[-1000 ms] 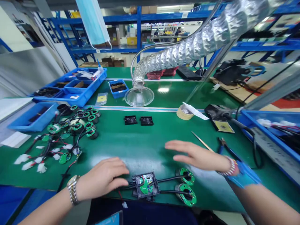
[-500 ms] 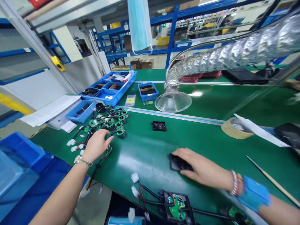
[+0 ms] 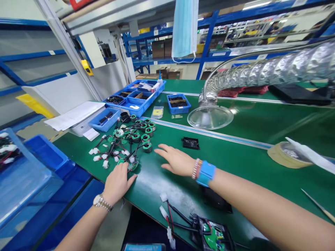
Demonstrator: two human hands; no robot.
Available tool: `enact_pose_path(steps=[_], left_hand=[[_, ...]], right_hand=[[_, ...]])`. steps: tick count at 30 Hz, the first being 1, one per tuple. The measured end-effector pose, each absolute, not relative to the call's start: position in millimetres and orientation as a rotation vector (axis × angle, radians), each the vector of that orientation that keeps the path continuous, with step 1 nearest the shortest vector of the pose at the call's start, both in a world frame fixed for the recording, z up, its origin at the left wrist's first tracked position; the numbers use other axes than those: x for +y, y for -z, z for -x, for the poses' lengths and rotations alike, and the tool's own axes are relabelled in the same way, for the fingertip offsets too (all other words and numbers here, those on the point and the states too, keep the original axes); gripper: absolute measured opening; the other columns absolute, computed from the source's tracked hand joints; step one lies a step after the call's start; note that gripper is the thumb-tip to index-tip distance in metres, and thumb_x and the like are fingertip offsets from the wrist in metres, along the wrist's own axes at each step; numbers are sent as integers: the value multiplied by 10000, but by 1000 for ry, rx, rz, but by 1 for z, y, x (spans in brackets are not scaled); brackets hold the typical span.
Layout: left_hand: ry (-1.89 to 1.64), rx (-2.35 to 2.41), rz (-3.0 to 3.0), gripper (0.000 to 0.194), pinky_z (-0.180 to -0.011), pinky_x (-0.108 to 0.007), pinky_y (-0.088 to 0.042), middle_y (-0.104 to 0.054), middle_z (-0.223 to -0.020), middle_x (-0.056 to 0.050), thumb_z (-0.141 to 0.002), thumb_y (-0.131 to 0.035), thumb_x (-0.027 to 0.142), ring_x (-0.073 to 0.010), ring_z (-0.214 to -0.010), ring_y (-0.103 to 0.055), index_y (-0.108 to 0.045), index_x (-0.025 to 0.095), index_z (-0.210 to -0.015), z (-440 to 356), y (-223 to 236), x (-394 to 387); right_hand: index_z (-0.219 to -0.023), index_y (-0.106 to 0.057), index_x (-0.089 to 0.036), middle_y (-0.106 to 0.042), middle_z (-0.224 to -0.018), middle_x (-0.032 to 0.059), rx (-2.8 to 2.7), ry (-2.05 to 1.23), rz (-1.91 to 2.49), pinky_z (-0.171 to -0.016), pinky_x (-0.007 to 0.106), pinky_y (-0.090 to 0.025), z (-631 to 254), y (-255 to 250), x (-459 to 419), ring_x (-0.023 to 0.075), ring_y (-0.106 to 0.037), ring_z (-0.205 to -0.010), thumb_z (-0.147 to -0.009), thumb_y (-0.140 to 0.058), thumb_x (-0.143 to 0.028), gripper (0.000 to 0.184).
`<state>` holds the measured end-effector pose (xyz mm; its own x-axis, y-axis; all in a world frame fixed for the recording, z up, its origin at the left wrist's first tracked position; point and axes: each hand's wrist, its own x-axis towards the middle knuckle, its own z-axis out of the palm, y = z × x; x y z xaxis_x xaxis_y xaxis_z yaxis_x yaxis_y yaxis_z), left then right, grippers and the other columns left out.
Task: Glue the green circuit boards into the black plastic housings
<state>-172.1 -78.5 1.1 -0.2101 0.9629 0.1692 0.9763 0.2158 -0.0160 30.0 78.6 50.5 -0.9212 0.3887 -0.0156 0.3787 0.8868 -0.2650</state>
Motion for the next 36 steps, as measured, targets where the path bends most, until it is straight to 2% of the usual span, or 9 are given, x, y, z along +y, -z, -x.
enact_pose_path(steps=[3,7,12,17,23,25,28,33,36], left_hand=[[362,-2536,1994,245,-635,-298,-469,-609,-766,-57,-876,-339,287,-199,-728,-588,-543,170,-807,186,-4,-87],[820,-2660,1877,295,-573,-237,-452,-616,-703,0,-870,-344,386,-150,-618,-573,-566,192,-877,217,-47,-73],[433,-2524,1595,283,-723,-307,-456,-656,-893,-51,-841,-385,344,-222,-805,-597,-621,202,-906,259,-79,-38],[217,-2150,1832,334,-827,-391,-440,-608,-1022,-125,-787,-381,130,-264,-966,-550,-604,158,-1035,243,-47,-35],[147,-1962,2367,390,-928,-436,-388,-537,-1201,-103,-776,-464,204,-240,-1065,-509,-513,196,-1163,192,-10,-50],[66,-2074,2286,406,-952,-502,-341,-532,-1218,-102,-759,-443,172,-261,-1107,-486,-519,211,-1157,202,-8,-47],[-5,-2155,2288,453,-960,-487,-338,-532,-1233,-67,-736,-390,109,-245,-1153,-460,-531,245,-1144,236,-21,-43],[104,-2083,1998,377,-967,-544,-286,-584,-1137,-112,-747,-401,103,-297,-1101,-481,-568,200,-1071,223,-48,-40],[223,-1746,2458,379,-976,-433,-341,-534,-1195,-95,-801,-434,186,-233,-1108,-467,-486,189,-1177,160,-37,-29]], right_hand=[[-1268,-393,-190,-395,-1286,136,-2980,-333,711,-838,376,-447,21,-41,88,260,-510,-1052,-778,-583,-286,534],[-1201,-445,-157,-464,-1164,148,-2972,-316,769,-752,347,-458,56,-32,91,243,-543,-956,-830,-495,-310,404],[-1159,-475,-160,-490,-1070,107,-2995,-299,732,-758,300,-428,34,-31,84,197,-548,-892,-806,-508,-254,366],[-1096,-545,-165,-487,-946,80,-3027,-309,776,-670,273,-416,-34,-32,77,159,-549,-749,-790,-512,-248,319],[-1058,-578,-166,-477,-926,70,-3002,-385,836,-618,260,-423,-87,-32,77,120,-525,-642,-777,-505,-200,293],[-1036,-583,-161,-475,-986,84,-2950,-402,878,-645,266,-438,-97,-31,81,124,-542,-669,-771,-504,-186,278],[-1012,-588,-154,-463,-1108,112,-2861,-409,953,-723,293,-454,-112,-29,89,154,-571,-763,-762,-500,-169,265],[-1029,-586,-140,-536,-1038,111,-2799,-416,1054,-789,311,-450,-143,-26,100,191,-569,-864,-762,-473,-136,290],[-1055,-579,-135,-544,-1044,113,-2772,-422,1097,-802,314,-448,-155,-25,101,194,-569,-876,-781,-472,-161,295]])
